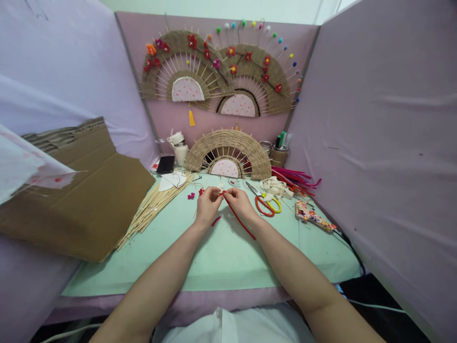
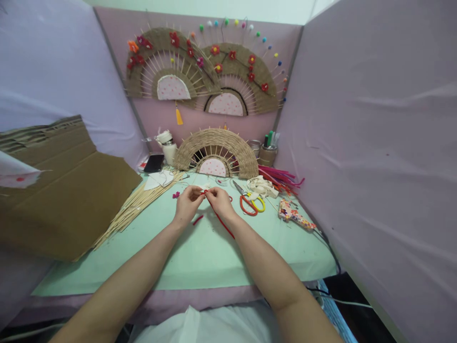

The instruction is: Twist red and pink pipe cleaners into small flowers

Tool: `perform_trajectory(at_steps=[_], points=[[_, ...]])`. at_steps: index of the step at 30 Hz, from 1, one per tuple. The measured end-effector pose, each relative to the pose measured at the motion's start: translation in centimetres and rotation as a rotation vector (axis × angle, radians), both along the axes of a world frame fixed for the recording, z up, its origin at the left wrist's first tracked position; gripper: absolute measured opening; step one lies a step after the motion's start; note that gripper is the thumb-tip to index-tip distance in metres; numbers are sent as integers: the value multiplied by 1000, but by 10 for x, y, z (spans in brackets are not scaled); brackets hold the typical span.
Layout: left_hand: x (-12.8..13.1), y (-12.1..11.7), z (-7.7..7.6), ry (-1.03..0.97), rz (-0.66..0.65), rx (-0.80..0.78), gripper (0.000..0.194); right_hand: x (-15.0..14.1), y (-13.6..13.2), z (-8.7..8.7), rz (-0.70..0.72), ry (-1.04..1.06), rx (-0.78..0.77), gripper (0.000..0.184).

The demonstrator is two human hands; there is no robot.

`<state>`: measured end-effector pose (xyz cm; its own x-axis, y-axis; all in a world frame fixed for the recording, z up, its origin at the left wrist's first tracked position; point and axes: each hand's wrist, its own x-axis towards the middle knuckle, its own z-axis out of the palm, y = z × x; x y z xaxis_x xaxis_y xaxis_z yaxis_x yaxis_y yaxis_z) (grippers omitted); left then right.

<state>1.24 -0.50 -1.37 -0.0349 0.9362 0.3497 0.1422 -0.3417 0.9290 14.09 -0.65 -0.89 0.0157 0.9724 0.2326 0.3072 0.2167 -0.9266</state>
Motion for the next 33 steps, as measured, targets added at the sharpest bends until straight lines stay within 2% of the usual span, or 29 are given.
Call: perform_trajectory(at_steps=[7, 11, 14, 16, 18, 22, 33], points=[[2, 3, 4, -241, -79, -279, 19, 12, 10, -5, 102, -49, -13, 23], [1, 1, 7, -300, -122, -388, 21, 19, 10, 1, 95, -23, -14, 24], [0, -2, 10, -327, -158, -447, 26, 21, 7, 7, 178, 32, -17, 25], [-1, -5, 14, -332, -190, -480, 30, 22, 4, 11, 268, 49, -13, 29], [-1, -7, 17, -332, -216, -507, 30, 23, 3, 13, 332, 29, -13, 25], [-4, -9, 19, -351, -246, -521, 31, 24, 4, 14, 333, -29, -3, 16], [-12, -1, 10, -333, -339, -585, 37, 28, 4, 15, 401, -199, 96, 10]])
